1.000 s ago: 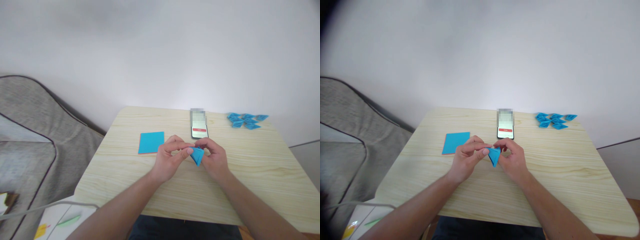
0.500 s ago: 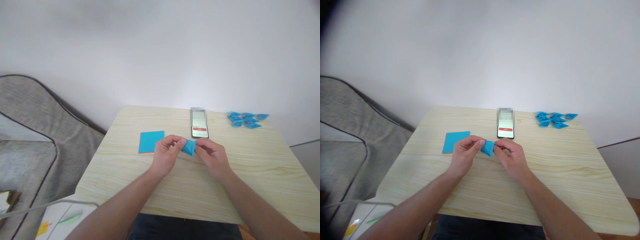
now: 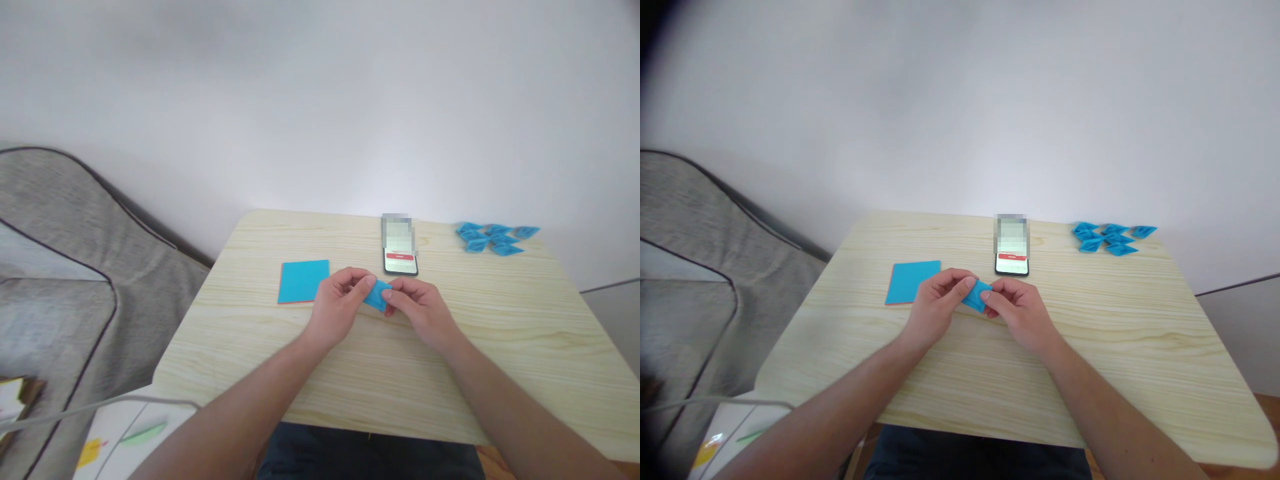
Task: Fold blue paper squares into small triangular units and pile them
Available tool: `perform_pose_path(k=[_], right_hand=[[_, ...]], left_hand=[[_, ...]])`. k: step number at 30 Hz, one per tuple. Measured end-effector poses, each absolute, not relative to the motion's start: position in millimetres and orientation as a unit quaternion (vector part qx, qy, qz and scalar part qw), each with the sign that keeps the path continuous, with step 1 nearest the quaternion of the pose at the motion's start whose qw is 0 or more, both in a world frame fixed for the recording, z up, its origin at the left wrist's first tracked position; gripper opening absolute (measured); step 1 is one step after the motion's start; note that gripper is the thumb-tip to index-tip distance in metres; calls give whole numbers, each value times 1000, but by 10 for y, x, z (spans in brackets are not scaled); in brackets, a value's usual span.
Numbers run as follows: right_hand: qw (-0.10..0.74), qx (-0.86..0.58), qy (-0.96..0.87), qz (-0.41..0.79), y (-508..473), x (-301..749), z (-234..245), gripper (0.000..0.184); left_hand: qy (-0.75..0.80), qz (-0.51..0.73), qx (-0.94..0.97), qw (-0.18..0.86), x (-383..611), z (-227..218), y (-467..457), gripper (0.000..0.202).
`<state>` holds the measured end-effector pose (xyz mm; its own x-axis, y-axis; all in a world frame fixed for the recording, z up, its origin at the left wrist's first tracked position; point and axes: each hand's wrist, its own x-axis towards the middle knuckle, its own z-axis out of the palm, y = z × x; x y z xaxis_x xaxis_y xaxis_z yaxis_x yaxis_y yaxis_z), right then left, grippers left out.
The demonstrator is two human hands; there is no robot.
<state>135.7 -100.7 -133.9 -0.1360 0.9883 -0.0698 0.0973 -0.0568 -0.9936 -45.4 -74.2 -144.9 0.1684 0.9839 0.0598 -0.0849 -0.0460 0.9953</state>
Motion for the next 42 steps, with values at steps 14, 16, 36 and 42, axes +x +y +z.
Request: perform_pose_path(k=[14, 16, 36, 42], right_hand=[[461, -481, -467, 582, -940, 1415, -1452, 27], [463, -480, -459, 587, -935, 1422, -1469, 28], [451, -465, -474, 597, -936, 1412, -1428, 30], [448, -444, -401, 664, -919, 1421, -1399, 32]], left_hand=[[344, 477, 556, 587, -484, -1459, -779, 28], [354, 475, 573, 566, -487, -1463, -780, 18], [313, 474, 557, 606, -478, -1466, -768, 14], [381, 483, 646, 453, -467, -1458, -819, 17]])
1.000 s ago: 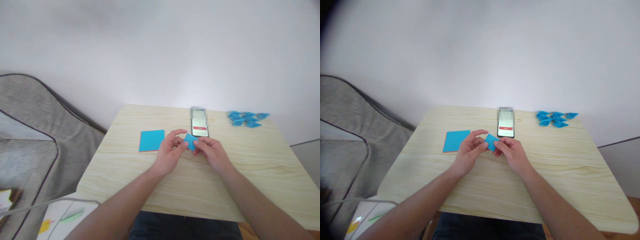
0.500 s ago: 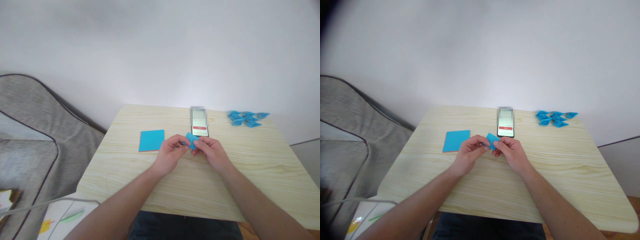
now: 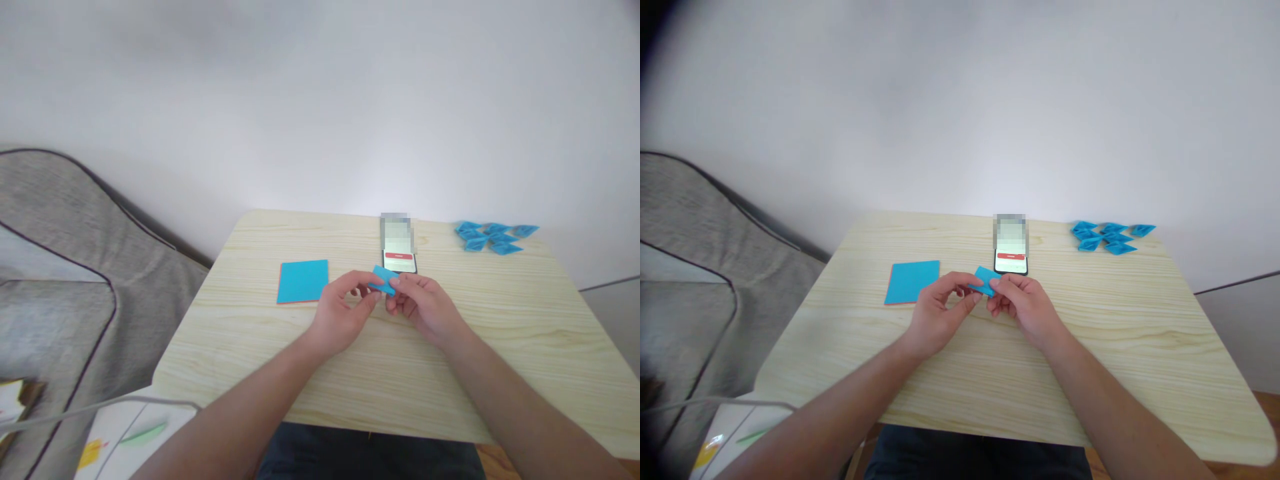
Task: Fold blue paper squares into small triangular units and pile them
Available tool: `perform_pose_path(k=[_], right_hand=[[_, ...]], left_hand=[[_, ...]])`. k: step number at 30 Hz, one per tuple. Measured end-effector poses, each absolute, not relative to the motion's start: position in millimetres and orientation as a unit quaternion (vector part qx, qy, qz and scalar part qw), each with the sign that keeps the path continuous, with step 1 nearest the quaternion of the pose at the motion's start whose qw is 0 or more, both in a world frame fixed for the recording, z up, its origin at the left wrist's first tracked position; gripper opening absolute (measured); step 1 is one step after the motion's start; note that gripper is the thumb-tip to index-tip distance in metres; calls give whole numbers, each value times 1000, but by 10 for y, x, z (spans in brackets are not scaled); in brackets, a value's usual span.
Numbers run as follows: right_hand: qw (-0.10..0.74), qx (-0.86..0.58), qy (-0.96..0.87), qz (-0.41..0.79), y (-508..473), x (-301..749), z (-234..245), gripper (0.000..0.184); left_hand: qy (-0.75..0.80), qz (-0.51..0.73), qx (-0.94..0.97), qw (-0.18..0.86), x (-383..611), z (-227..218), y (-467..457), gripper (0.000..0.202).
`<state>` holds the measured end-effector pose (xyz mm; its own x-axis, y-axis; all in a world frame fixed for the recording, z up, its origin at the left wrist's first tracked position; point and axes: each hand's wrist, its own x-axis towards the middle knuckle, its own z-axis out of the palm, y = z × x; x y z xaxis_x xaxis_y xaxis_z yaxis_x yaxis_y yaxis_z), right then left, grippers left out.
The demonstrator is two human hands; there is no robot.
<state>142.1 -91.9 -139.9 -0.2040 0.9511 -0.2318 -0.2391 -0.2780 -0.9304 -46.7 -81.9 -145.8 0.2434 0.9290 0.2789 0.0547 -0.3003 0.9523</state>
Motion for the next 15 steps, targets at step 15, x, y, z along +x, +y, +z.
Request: perform_pose_path(k=[15], right_hand=[[492, -519, -566, 410, -1013, 1387, -1377, 15]], left_hand=[[438, 482, 581, 489, -463, -1400, -810, 19]])
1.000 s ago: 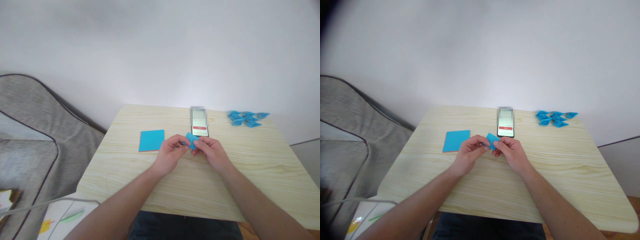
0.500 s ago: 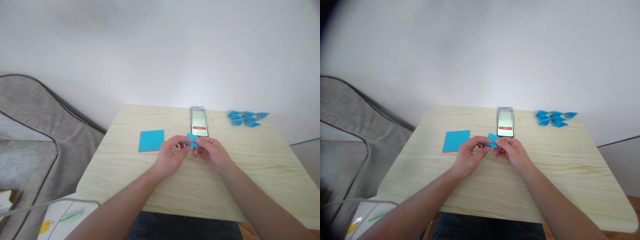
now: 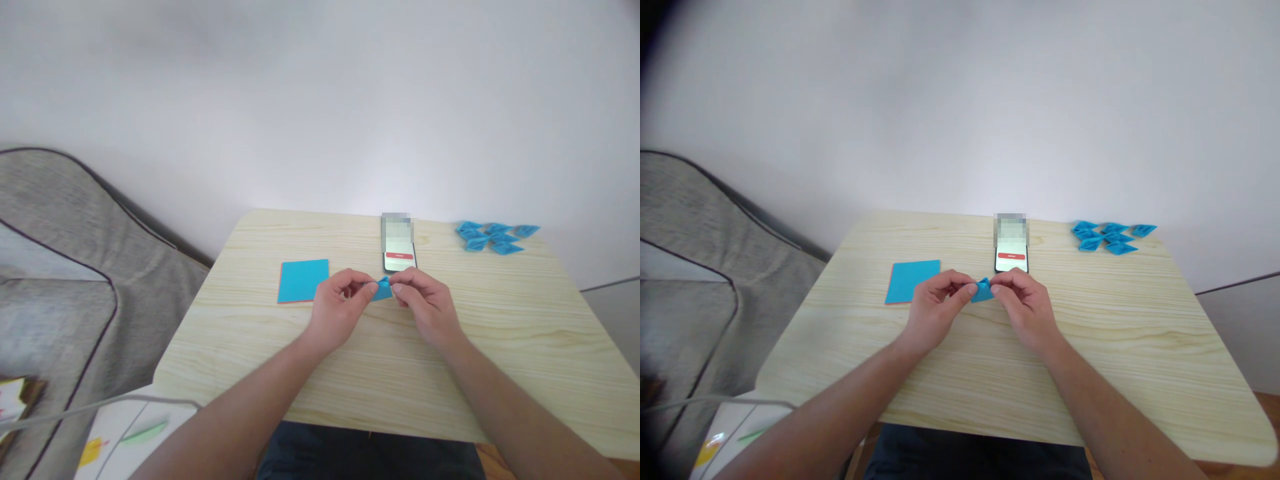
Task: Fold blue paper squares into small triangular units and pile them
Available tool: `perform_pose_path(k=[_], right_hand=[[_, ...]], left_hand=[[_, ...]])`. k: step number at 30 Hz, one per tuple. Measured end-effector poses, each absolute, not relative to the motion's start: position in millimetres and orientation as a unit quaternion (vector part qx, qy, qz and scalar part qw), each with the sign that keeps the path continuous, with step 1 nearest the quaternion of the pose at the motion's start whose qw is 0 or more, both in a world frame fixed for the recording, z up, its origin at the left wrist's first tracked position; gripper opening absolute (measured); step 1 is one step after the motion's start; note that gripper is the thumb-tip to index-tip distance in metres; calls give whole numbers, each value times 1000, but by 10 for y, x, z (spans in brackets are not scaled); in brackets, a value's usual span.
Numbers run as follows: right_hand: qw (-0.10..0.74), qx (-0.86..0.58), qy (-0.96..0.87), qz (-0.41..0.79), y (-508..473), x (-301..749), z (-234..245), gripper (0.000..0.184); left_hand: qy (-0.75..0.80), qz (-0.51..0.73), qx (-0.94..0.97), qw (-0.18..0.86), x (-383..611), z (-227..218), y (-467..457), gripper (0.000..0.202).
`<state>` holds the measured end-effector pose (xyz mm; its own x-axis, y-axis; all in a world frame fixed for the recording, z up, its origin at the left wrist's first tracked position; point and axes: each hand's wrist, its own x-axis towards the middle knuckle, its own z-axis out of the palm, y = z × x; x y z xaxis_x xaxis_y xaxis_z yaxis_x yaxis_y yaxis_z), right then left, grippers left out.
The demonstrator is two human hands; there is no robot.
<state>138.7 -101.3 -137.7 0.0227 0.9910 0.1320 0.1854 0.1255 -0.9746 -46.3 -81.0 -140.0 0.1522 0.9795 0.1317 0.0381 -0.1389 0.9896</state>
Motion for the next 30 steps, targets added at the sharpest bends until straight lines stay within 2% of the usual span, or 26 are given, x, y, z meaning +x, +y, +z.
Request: perform_pose_path(k=[4, 11, 23, 30], right_hand=[[497, -506, -584, 395, -1018, 1395, -1402, 12], [487, -508, -576, 415, -1024, 1398, -1427, 13], [480, -515, -583, 407, -1030, 1393, -1395, 16], [488, -495, -573, 434, -1007, 1381, -1407, 8]], left_hand=[[427, 479, 524, 559, -438, -1407, -798, 24], [385, 471, 510, 608, -451, -1451, -779, 23], [405, 455, 553, 569, -441, -1410, -817, 21], [419, 442, 587, 533, -440, -1342, -832, 19]])
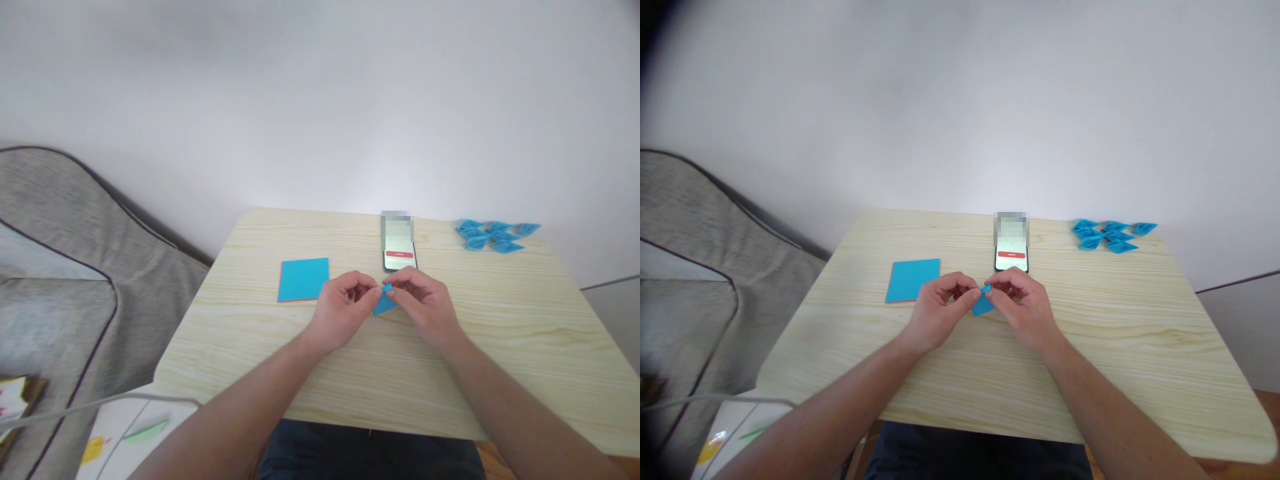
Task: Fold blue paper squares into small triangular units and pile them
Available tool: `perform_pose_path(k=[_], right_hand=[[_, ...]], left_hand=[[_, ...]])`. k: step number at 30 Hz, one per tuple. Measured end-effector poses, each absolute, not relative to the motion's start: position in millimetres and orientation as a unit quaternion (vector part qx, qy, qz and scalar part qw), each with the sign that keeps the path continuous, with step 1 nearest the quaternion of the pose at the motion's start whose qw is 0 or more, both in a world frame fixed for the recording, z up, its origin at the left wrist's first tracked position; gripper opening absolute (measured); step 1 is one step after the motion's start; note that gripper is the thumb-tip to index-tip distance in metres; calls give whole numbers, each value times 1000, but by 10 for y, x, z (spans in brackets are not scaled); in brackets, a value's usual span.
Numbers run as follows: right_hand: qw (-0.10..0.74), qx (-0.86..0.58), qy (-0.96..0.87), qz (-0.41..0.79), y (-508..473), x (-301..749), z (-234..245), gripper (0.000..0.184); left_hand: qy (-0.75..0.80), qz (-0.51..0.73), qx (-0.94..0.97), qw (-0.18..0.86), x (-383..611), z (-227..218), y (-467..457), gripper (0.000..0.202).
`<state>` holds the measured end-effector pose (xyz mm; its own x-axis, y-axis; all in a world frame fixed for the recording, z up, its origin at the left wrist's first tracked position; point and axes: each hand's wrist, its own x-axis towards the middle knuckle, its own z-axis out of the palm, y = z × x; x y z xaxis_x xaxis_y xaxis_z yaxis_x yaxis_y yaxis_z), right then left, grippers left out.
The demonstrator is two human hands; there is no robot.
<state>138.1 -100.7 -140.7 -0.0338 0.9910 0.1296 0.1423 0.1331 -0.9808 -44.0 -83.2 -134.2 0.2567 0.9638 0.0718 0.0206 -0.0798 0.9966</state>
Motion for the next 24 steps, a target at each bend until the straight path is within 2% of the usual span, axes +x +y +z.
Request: perform_pose_path(k=[10, 16, 20, 24], right_hand=[[483, -479, -566, 466, -1006, 1418, -1354, 5], [475, -487, -585, 441, -1021, 1403, -1382, 11], [475, -493, -601, 412, -1014, 1402, -1386, 11], [491, -483, -603, 403, -1012, 1412, -1373, 10]], left_hand=[[428, 443, 645, 452, -441, -1395, -838, 13], [420, 448, 679, 403, -441, -1392, -850, 10], [426, 455, 665, 411, -443, -1393, -842, 10], [423, 464, 626, 463, -467, -1395, -825, 15]])
